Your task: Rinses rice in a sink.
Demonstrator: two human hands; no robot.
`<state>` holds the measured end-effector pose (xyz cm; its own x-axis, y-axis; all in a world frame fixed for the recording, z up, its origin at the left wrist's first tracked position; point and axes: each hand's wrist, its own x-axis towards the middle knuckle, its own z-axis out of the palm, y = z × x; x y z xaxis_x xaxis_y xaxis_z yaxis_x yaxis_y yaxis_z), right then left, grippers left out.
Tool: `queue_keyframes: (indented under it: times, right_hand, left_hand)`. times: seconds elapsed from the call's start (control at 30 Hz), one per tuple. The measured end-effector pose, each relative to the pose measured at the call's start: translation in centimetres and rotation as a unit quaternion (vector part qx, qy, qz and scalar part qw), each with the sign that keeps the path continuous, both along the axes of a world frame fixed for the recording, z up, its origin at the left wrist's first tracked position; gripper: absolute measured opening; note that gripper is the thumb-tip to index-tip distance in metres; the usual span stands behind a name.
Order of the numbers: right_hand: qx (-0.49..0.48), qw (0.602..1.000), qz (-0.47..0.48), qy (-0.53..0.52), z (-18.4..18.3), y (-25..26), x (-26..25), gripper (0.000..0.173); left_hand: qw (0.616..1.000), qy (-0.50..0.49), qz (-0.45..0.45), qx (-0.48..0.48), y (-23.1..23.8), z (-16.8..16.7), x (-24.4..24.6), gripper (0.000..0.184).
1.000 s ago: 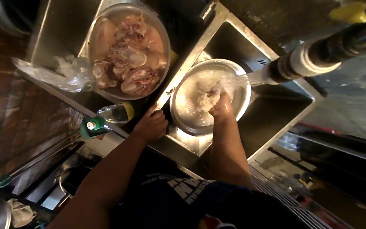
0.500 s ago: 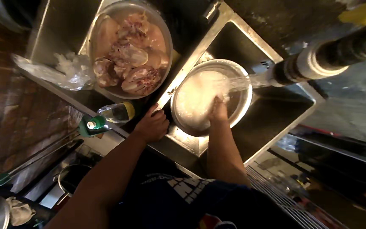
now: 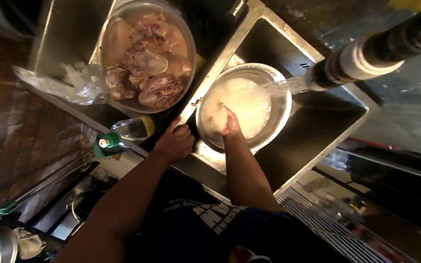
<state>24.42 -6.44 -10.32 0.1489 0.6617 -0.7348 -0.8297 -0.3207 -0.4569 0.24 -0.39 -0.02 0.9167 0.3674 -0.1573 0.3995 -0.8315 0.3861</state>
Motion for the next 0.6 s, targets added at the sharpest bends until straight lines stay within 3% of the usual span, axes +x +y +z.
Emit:
queue_keyframes:
  times: [0.17,0.27,0.37,0.43,0.53,0.6]
  right_hand:
    - [0.025,1.0,0.004,-0.007,2.7,-0.3,1.3,0.037]
    - [-0.049,0.998,-0.021,-0.045,4.1,-0.1,3.1,0.045]
    - [-0.124,0.98,0.0,-0.154,5.1,0.0,4.7,0.041]
    - [-0.19,0.938,0.051,-0.285,5.4,-0.3,5.6,0.033]
    - [-0.254,0.855,0.14,-0.429,5.8,-1.0,6.3,0.034]
    - [-0.242,0.842,0.139,-0.462,5.0,-2.0,6.7,0.041]
  left_hand:
    - [1.0,0.003,0.005,-0.01,0.0,0.0,0.0,0.024]
    - [1.0,0.003,0.001,-0.01,0.1,0.2,0.1,0.023]
    - [1.0,0.0,-0.001,-0.014,0.2,0.2,0.0,0.024]
    - [1.0,-0.001,-0.003,-0.015,0.2,0.1,0.0,0.024]
    - [1.0,-0.001,-0.004,-0.019,0.2,0.2,0.0,0.025]
    - [1.0,0.008,-0.008,-0.023,0.3,0.4,0.1,0.025]
